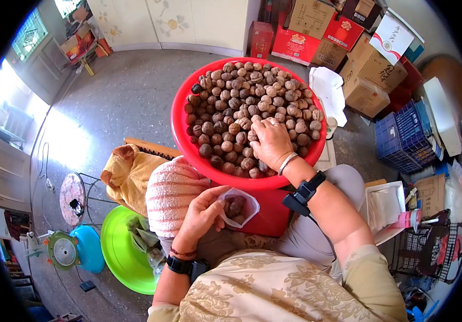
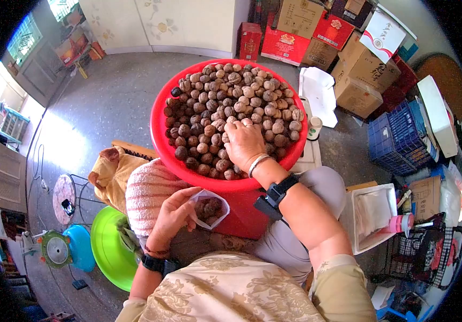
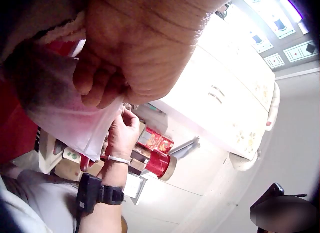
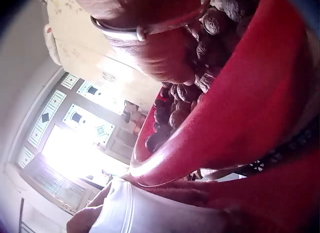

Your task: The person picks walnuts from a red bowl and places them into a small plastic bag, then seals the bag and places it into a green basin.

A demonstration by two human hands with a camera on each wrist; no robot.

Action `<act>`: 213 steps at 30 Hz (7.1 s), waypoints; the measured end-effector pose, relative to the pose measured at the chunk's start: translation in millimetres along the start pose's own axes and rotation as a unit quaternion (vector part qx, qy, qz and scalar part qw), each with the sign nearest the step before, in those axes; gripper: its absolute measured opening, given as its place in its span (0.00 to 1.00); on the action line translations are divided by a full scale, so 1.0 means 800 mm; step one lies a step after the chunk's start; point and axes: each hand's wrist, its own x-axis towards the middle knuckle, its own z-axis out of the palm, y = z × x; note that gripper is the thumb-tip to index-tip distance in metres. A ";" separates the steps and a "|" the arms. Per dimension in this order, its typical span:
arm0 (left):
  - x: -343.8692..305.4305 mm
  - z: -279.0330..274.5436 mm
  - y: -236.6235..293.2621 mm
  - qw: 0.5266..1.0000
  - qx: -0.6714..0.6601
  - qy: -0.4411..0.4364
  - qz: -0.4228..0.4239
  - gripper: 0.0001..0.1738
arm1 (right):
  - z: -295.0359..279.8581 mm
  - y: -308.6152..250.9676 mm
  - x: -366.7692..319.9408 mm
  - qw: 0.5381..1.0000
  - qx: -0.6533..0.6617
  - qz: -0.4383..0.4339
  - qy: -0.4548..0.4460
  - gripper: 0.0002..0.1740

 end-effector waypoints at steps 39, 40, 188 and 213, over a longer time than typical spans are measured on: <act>0.002 0.001 -0.001 1.000 0.002 0.010 0.007 0.22 | -0.030 0.025 -0.037 0.996 -0.053 -0.066 0.027 0.07; 0.002 0.001 -0.001 1.000 0.000 0.007 0.010 0.21 | -0.025 0.027 -0.037 0.996 -0.053 -0.066 0.027 0.07; 0.002 0.039 0.003 0.760 0.496 0.061 0.414 0.05 | -0.052 -0.048 -0.145 0.949 0.183 -0.231 -0.111 0.05; -0.193 -0.112 0.101 0.804 0.227 0.330 0.439 0.08 | -0.034 -0.057 -0.147 0.802 0.315 0.020 -0.507 0.09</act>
